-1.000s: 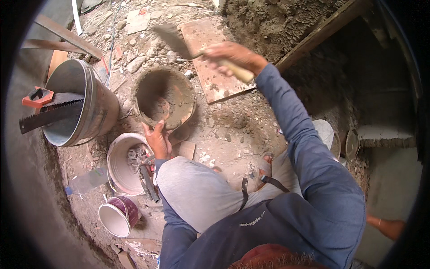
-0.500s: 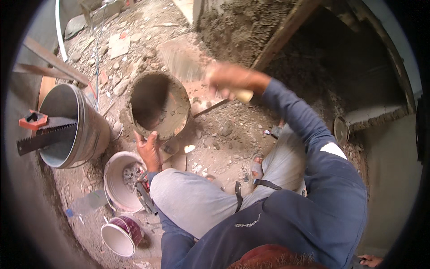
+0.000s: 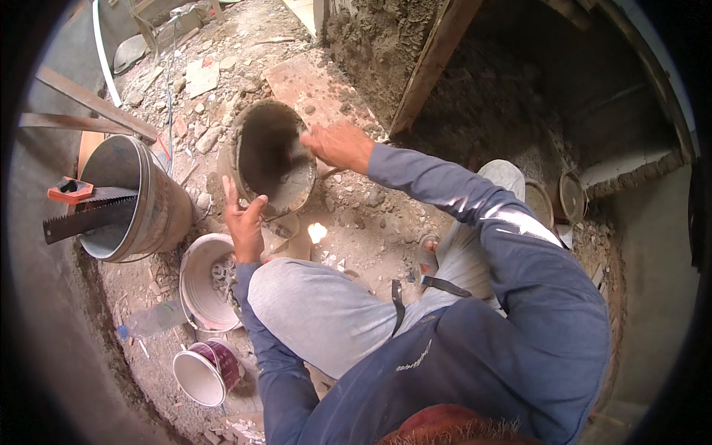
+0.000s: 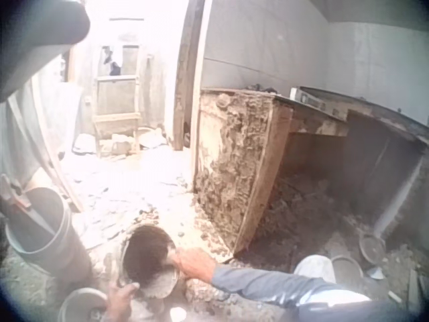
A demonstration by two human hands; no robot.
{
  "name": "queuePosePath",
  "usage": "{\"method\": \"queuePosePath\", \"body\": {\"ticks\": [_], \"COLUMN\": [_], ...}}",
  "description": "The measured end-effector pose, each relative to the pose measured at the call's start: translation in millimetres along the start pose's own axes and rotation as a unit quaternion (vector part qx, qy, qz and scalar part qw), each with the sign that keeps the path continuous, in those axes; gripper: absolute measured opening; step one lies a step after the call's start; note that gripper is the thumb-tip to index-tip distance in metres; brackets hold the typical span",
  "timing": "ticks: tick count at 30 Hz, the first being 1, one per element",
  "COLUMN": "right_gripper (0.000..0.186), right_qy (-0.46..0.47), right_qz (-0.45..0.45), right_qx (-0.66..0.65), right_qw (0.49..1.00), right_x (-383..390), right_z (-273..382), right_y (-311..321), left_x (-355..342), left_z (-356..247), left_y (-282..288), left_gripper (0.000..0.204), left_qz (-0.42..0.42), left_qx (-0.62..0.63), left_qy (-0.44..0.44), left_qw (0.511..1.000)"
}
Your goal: The person applies plaster to a wall using a trowel, scooping the mixture from a bucket and smoothing it onto the surface while holding a guide board in place by hand.
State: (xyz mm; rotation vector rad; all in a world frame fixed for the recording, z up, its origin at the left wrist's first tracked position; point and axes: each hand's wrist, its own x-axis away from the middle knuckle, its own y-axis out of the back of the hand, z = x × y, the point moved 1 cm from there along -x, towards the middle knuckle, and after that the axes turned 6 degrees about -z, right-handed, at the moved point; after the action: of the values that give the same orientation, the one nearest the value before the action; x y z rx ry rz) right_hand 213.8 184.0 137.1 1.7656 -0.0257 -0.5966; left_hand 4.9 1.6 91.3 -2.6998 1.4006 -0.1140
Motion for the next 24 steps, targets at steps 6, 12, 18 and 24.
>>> {"method": "queuePosePath", "body": {"ticks": [6, 12, 18, 24], "right_gripper": [0.017, 0.043, 0.051, 0.039], "right_qy": [-0.035, -0.062, -0.248, -0.198], "right_qz": [0.089, -0.008, 0.189, 0.171], "right_qx": [-0.037, -0.459, -0.529, -0.627], "right_qw": [0.995, 0.886, 0.789, 0.734], "right_x": [33.3, 83.7, 52.5, 6.2], "right_z": [42.8, 38.9, 11.5, -12.6], "right_y": [-15.4, -56.4, 47.2, 167.6], "left_x": [12.1, 28.6, 4.4, 5.6], "left_z": [-13.9, 10.2, 40.6, 18.9], "left_y": [-19.3, -32.3, -15.7, -0.8], "left_gripper": [0.070, 0.082, 0.064, 0.068], "left_qz": [0.101, 0.118, 0.028, -0.017], "left_qx": [-0.010, 0.084, 0.286, 0.295], "left_qy": [-0.081, 0.055, 0.077, 0.039], "left_qw": [0.992, 0.988, 0.955, 0.955]}}
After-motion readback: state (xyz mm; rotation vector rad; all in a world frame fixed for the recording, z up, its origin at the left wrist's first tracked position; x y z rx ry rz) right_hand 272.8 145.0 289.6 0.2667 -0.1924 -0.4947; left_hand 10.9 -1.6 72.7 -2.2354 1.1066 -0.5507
